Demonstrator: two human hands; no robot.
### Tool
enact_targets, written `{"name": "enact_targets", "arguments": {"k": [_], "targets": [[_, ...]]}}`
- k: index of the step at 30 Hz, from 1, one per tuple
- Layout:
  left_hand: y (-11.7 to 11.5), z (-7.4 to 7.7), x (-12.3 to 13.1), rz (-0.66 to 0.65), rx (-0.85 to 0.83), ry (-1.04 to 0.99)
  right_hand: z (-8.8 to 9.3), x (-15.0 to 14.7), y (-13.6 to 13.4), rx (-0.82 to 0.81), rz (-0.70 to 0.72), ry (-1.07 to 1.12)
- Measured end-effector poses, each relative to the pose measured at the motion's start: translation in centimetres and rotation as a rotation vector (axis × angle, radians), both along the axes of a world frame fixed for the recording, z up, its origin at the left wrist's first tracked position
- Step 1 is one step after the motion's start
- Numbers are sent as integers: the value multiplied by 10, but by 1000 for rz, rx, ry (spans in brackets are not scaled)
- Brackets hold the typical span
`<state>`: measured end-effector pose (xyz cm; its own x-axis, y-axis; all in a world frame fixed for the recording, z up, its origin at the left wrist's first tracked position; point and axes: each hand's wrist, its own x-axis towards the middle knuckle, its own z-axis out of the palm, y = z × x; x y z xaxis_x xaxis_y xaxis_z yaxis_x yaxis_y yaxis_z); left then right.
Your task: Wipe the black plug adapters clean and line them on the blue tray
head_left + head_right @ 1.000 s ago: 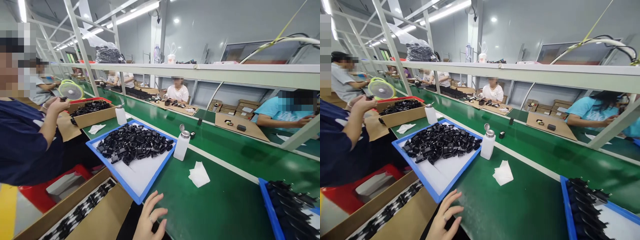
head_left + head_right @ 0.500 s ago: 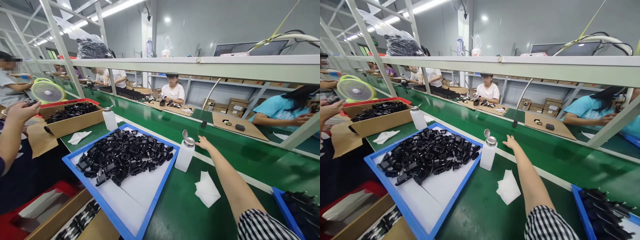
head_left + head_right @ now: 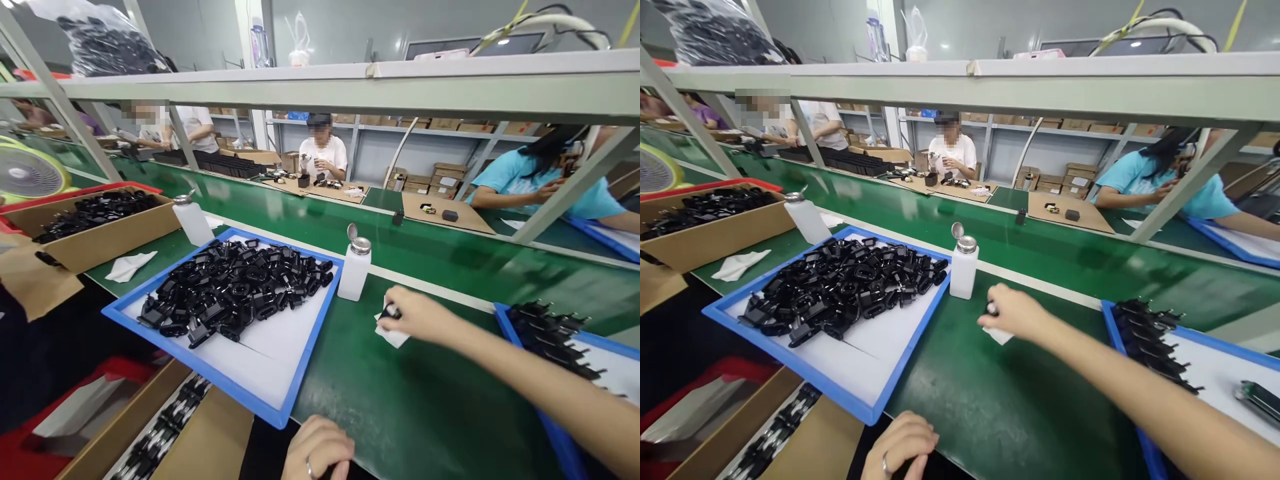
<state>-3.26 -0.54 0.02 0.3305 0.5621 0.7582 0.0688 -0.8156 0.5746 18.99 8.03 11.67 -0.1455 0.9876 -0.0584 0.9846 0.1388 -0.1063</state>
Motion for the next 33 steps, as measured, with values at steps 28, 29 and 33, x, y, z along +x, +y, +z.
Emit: {"name": "enact_targets", "arguments": {"k": [28, 29, 33], "targets": [[9, -4, 7, 264, -147, 381, 10, 47, 48, -79, -625, 633], [8, -5, 8, 275, -134, 383, 21, 44, 55, -4, -620, 651], [6, -8, 10, 311, -71, 404, 42, 11, 78, 312, -589, 671]]}}
